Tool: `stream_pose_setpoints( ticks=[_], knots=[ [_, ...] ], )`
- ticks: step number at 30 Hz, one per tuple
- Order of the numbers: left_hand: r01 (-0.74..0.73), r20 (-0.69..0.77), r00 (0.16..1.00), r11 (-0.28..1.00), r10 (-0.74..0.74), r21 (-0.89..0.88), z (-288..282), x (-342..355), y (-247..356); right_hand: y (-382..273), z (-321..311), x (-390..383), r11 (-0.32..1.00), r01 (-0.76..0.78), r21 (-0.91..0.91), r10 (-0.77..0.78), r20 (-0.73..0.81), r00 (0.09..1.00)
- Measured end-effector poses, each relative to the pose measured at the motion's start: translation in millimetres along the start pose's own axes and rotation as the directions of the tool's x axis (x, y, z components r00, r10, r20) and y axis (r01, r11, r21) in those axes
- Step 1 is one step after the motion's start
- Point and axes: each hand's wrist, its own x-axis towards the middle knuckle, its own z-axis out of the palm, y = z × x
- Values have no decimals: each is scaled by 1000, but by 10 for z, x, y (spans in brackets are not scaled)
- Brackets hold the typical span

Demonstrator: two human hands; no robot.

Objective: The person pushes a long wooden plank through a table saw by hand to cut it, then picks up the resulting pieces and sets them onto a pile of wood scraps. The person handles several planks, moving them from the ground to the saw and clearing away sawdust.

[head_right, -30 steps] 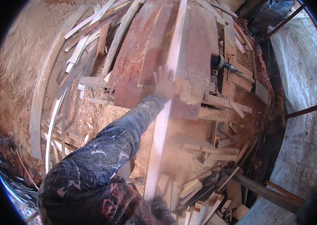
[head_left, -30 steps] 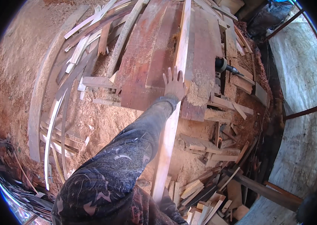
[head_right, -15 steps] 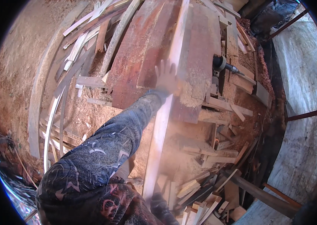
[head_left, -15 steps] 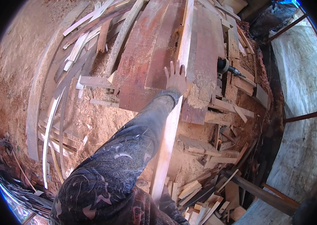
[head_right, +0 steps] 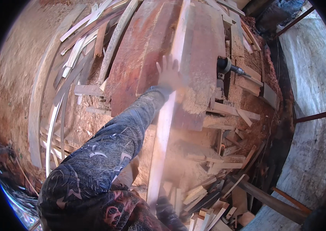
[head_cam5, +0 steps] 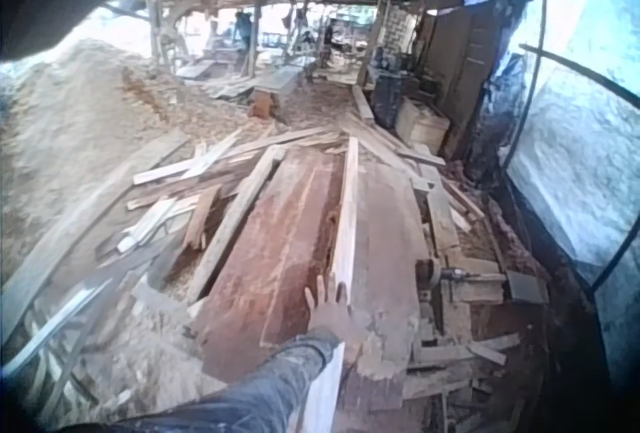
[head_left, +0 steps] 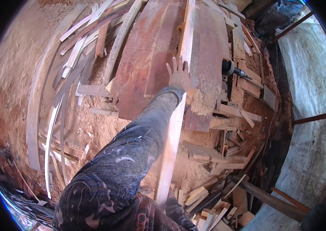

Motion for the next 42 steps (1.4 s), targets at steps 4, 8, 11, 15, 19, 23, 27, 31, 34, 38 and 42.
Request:
stream_pose_setpoints(
  ticks=[4,8,11,15,19,23,27,31,34,38,42],
  knots=[
    [-16,2,1000,1000,16,-12,27,121,4,-77,37,92,1000,10,24,-10,6,1000],
    [-14,-3,1000,1000,14,0,76,268,-14,-145,82,198,999,16,41,-17,27,999],
    [-29,-22,999,1000,29,2,129,361,-49,-184,111,282,998,25,51,-28,50,998],
    [-22,-43,999,999,23,33,151,433,-210,-308,287,346,991,-27,130,25,14,1000],
    [-82,-28,996,996,81,-29,231,622,314,-165,-333,669,983,-8,184,8,-2,1000],
    [-1,-3,1000,995,2,96,162,489,-322,-212,275,262,999,-16,42,19,-62,998],
    [-32,72,997,995,25,98,235,558,82,975,-878,27,912,-410,-21,410,-2,912],
    [-71,60,996,980,61,184,306,578,-8,2421,-1675,-1101,707,-591,-389,507,-304,807],
    [-67,37,997,983,61,173,138,422,9,2638,-1672,-1385,831,-501,-244,370,-430,823],
    [-168,-44,985,985,166,-44,-226,-1068,-69,2076,-1028,-1776,607,-310,-732,-25,-407,913],
    [-133,84,988,989,127,67,-477,-2828,374,2332,-1084,-1790,801,-84,-593,-121,-299,947]
  ],
)
